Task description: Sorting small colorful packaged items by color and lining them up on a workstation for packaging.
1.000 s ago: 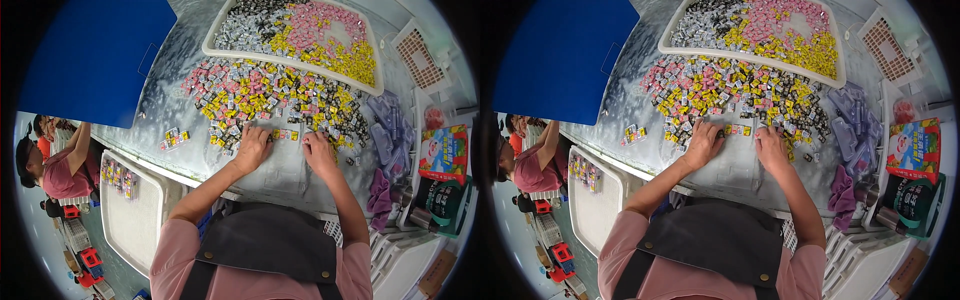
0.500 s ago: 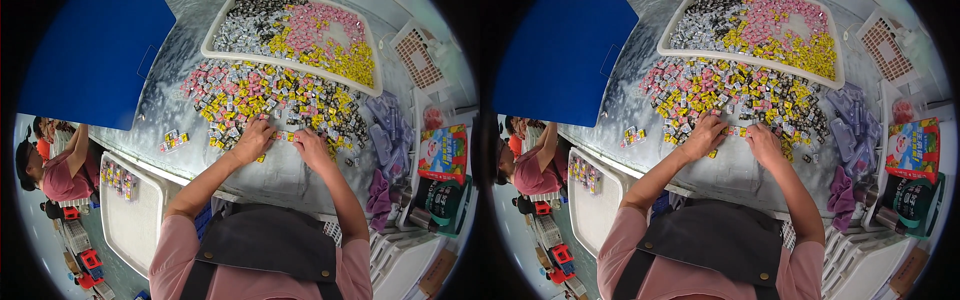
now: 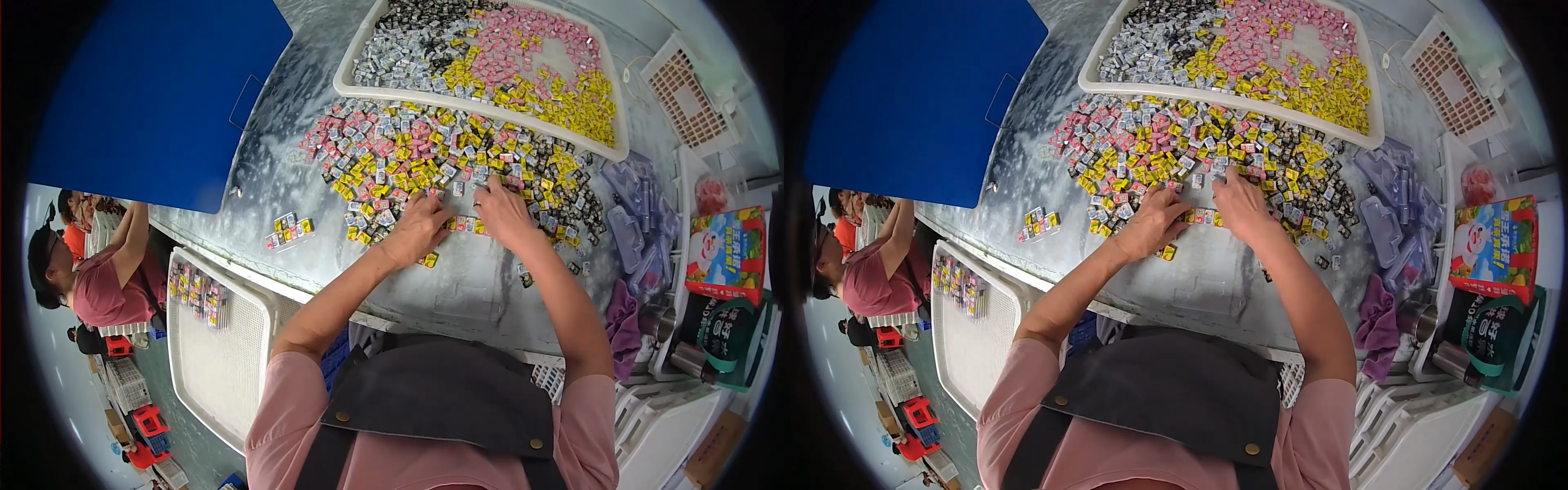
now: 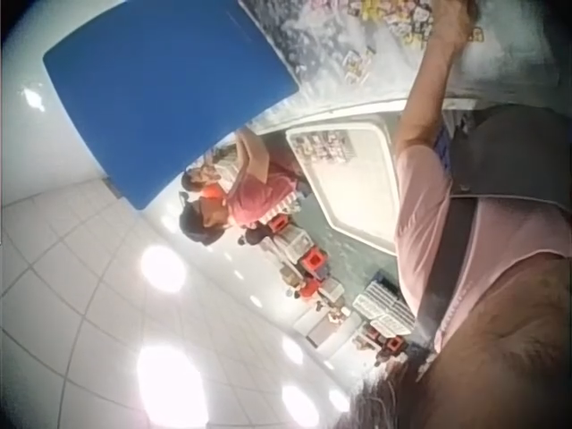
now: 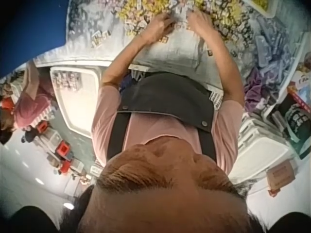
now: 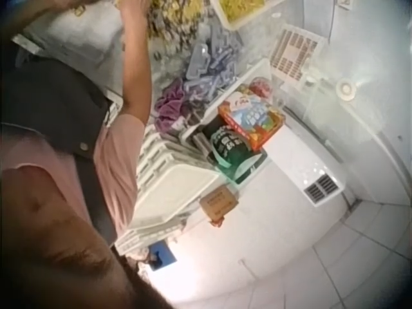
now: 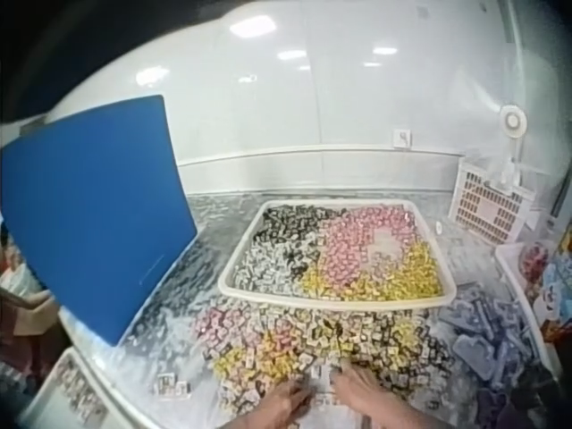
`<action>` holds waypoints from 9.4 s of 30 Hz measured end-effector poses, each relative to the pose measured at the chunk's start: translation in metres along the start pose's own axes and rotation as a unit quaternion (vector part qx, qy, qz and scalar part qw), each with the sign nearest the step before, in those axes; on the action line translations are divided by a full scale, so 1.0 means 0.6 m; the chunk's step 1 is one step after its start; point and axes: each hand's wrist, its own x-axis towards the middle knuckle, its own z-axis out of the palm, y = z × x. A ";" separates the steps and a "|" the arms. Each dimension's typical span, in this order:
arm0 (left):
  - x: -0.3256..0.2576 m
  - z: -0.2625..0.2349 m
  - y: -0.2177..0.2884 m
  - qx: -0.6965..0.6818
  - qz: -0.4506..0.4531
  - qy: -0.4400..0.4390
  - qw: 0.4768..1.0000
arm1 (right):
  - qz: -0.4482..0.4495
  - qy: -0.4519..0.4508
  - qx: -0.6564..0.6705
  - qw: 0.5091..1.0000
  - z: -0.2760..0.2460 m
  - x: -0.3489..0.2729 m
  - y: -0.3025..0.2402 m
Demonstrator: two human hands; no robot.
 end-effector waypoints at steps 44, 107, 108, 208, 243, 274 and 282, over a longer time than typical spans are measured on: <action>0.001 0.027 -0.008 0.060 0.021 0.007 0.998 | 0.028 -0.015 0.153 0.988 -0.006 -0.083 -0.003; -0.155 0.046 0.146 -0.026 0.016 -0.060 0.998 | -0.017 0.037 0.141 0.989 0.040 -0.299 -0.092; -0.155 0.046 0.146 -0.025 0.019 -0.060 0.998 | -0.022 0.040 0.130 0.990 0.046 -0.300 -0.092; 0.012 0.075 0.088 0.100 -0.034 0.179 0.978 | -0.031 0.166 0.040 0.985 0.046 -0.139 -0.020; 0.006 0.056 0.092 0.108 0.070 0.018 0.992 | 0.040 0.092 0.180 0.978 0.019 -0.171 -0.001; -0.109 0.056 0.143 0.017 0.000 0.001 1.000 | -0.061 0.042 0.188 0.979 0.041 -0.229 -0.089; -0.135 0.074 0.140 0.002 0.001 0.034 0.999 | -0.087 0.083 0.170 0.978 0.060 -0.253 -0.091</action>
